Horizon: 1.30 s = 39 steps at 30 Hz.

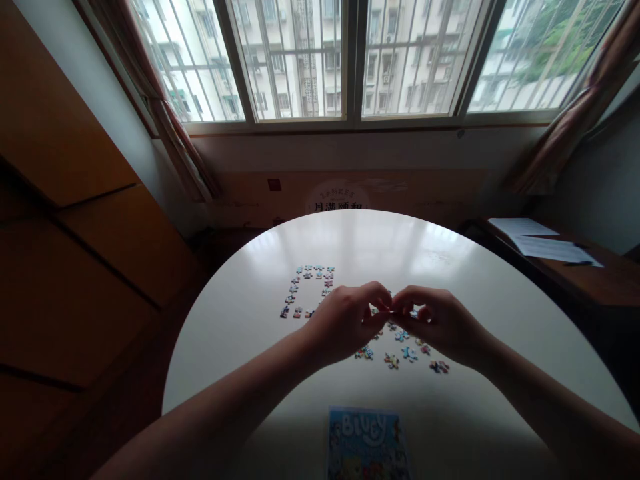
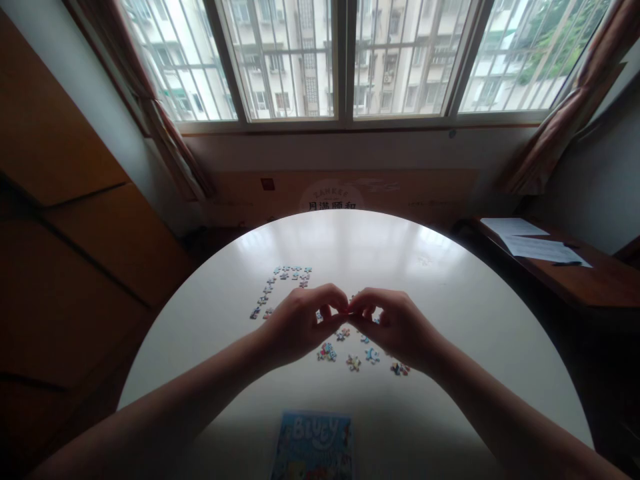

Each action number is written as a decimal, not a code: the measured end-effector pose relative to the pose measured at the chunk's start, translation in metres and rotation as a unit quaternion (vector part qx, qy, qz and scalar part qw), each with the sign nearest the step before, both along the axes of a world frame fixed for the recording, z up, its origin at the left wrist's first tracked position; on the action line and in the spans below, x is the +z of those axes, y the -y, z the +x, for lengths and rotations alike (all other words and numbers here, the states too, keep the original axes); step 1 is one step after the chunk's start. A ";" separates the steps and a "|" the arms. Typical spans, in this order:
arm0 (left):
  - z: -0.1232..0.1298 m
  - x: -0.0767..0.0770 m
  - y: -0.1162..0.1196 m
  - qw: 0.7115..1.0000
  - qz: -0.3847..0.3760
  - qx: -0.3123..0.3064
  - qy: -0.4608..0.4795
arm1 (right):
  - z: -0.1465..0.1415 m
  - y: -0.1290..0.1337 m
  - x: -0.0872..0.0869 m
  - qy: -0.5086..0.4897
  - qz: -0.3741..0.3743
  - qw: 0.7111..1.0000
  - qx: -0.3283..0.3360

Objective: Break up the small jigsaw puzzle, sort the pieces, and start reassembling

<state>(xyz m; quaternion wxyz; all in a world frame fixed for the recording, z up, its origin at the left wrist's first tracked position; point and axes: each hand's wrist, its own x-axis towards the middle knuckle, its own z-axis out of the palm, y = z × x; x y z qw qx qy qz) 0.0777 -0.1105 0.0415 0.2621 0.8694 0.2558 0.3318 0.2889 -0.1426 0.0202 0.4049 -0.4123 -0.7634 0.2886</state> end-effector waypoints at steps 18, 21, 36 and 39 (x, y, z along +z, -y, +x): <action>-0.067 0.023 -0.065 0.965 0.027 0.251 -0.063 | 0.019 -0.006 -0.002 -0.030 0.005 0.997 -0.070; -0.086 0.021 -0.080 0.948 -0.062 0.281 -0.139 | 0.020 -0.007 -0.001 -0.020 0.013 0.997 -0.071; -0.080 -0.005 -0.096 0.887 -0.066 0.277 -0.364 | 0.019 -0.007 -0.001 0.004 0.020 0.997 -0.073; -0.079 -0.005 -0.096 0.877 -0.061 0.283 -0.383 | 0.019 -0.006 0.001 0.005 0.025 0.997 -0.070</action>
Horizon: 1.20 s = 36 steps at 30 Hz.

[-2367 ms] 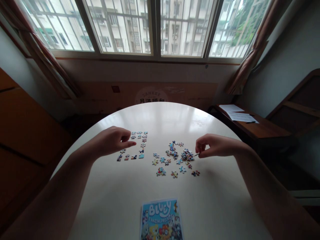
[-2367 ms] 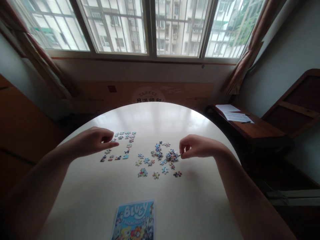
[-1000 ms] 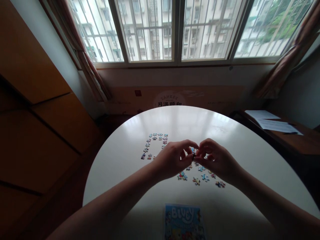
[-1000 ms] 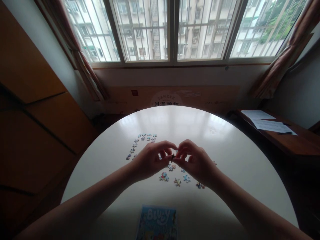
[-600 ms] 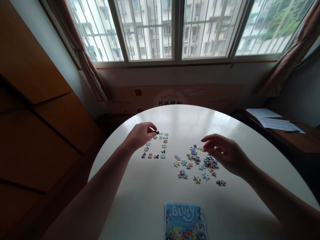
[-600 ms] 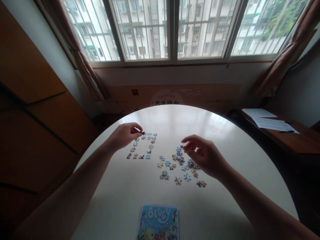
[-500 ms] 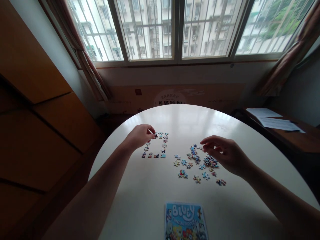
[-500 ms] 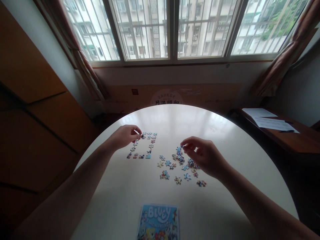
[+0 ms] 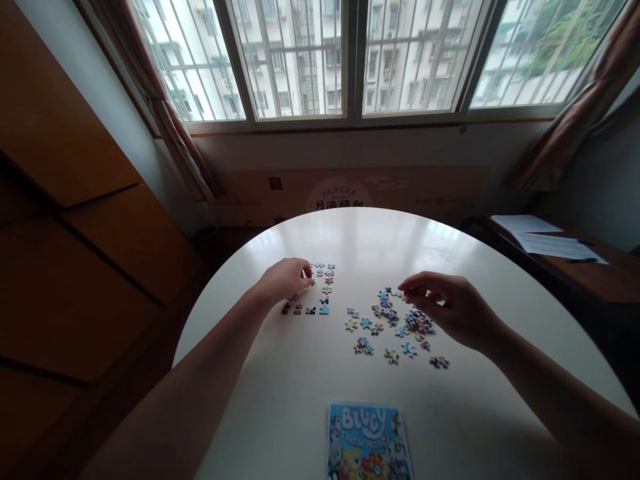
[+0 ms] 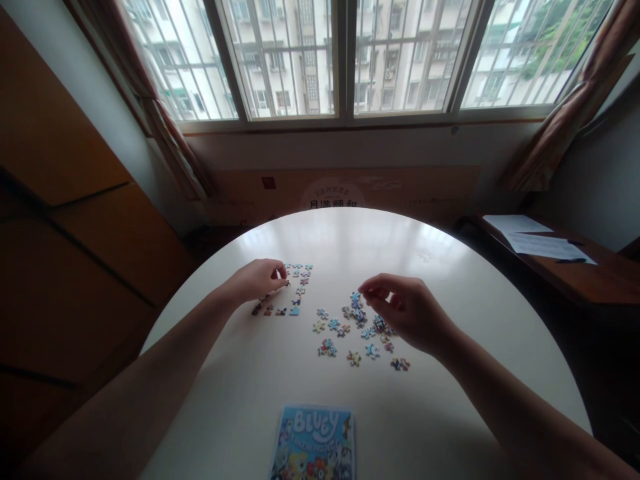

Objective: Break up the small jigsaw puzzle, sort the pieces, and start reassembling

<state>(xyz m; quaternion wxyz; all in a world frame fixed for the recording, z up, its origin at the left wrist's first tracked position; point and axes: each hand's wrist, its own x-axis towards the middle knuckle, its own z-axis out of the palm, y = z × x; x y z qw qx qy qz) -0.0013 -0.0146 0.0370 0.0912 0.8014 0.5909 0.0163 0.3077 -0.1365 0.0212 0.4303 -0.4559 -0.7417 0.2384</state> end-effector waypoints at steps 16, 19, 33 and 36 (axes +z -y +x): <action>-0.014 0.004 0.002 0.998 0.043 -0.044 0.030 | 0.002 0.002 0.002 0.016 -0.002 1.000 0.014; -0.011 -0.001 0.000 0.998 0.037 -0.055 0.024 | 0.002 0.002 0.003 0.018 -0.003 1.000 0.014; 0.000 -0.008 -0.001 0.996 0.057 -0.066 0.011 | 0.014 -0.006 0.007 -0.026 0.015 0.998 -0.054; -0.001 -0.009 -0.005 0.996 0.067 -0.064 0.013 | 0.028 -0.017 0.006 -0.036 0.015 0.994 -0.106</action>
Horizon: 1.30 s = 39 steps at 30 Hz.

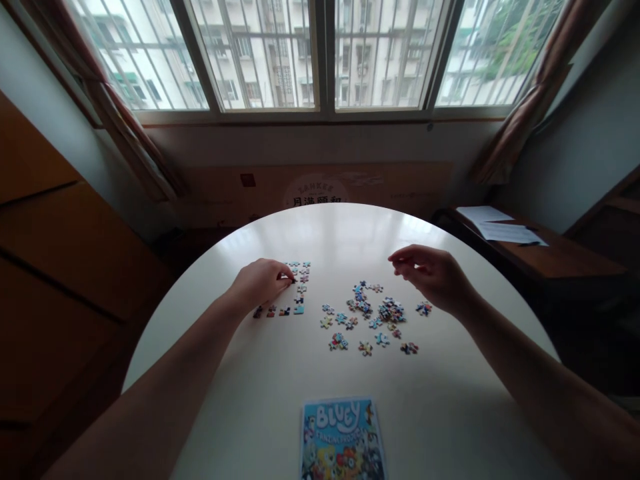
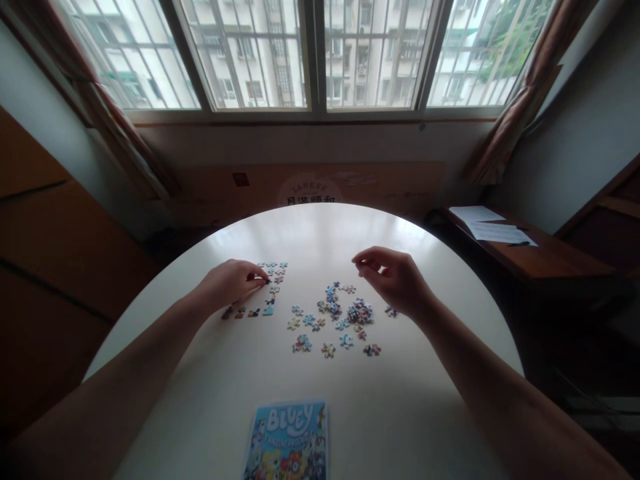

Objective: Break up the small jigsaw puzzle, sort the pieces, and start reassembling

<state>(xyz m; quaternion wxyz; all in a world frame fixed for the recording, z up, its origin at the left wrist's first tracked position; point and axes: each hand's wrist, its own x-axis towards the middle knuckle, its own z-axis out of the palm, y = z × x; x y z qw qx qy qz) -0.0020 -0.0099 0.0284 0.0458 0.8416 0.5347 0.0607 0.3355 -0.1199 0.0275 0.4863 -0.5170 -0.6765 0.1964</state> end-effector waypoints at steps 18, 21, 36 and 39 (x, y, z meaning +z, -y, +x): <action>0.022 0.013 0.022 0.991 0.066 -0.106 0.056 | 0.006 -0.026 -0.032 0.295 -0.036 0.955 0.018; 0.041 0.011 0.040 0.983 0.060 -0.168 0.051 | 0.006 -0.026 -0.034 0.326 -0.040 0.945 0.009; 0.067 -0.008 0.058 0.967 0.040 -0.252 -0.012 | -0.007 -0.015 -0.025 0.366 -0.039 0.925 0.100; 0.066 -0.008 0.058 0.968 0.035 -0.249 -0.012 | -0.003 -0.017 -0.026 0.364 -0.035 0.927 0.084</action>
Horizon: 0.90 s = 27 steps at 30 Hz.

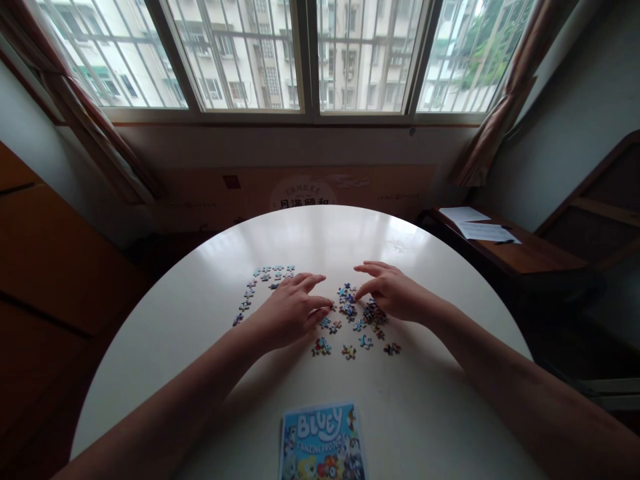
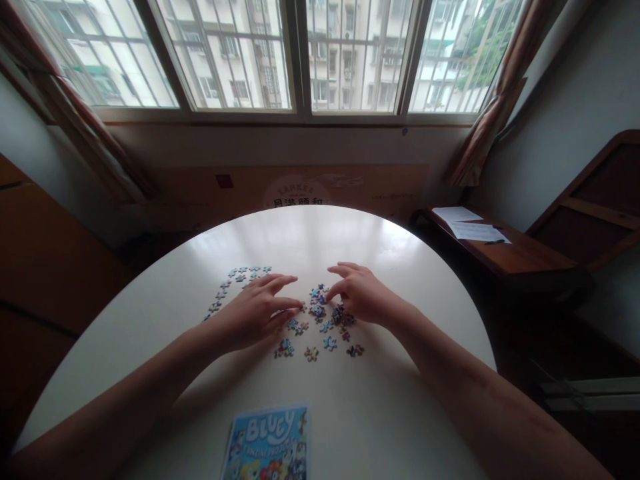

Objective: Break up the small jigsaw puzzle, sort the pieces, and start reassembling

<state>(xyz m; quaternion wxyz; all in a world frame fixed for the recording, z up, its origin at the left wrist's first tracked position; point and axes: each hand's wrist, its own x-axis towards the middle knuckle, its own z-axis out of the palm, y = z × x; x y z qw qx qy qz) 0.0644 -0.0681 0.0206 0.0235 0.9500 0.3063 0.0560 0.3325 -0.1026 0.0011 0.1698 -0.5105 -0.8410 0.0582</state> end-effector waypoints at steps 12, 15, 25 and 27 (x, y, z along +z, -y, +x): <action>-0.017 0.012 -0.014 0.983 0.126 0.011 0.129 | -0.004 -0.001 -0.005 -0.006 0.022 0.999 -0.027; -0.023 0.016 -0.017 0.973 0.159 0.011 0.169 | -0.005 -0.001 -0.005 -0.007 0.006 0.999 -0.030; -0.033 0.022 -0.022 0.957 0.191 0.023 0.218 | -0.006 0.001 -0.004 -0.025 0.009 0.999 -0.035; -0.038 0.027 -0.025 0.949 0.207 0.040 0.235 | -0.006 0.001 -0.005 -0.025 0.012 0.999 -0.029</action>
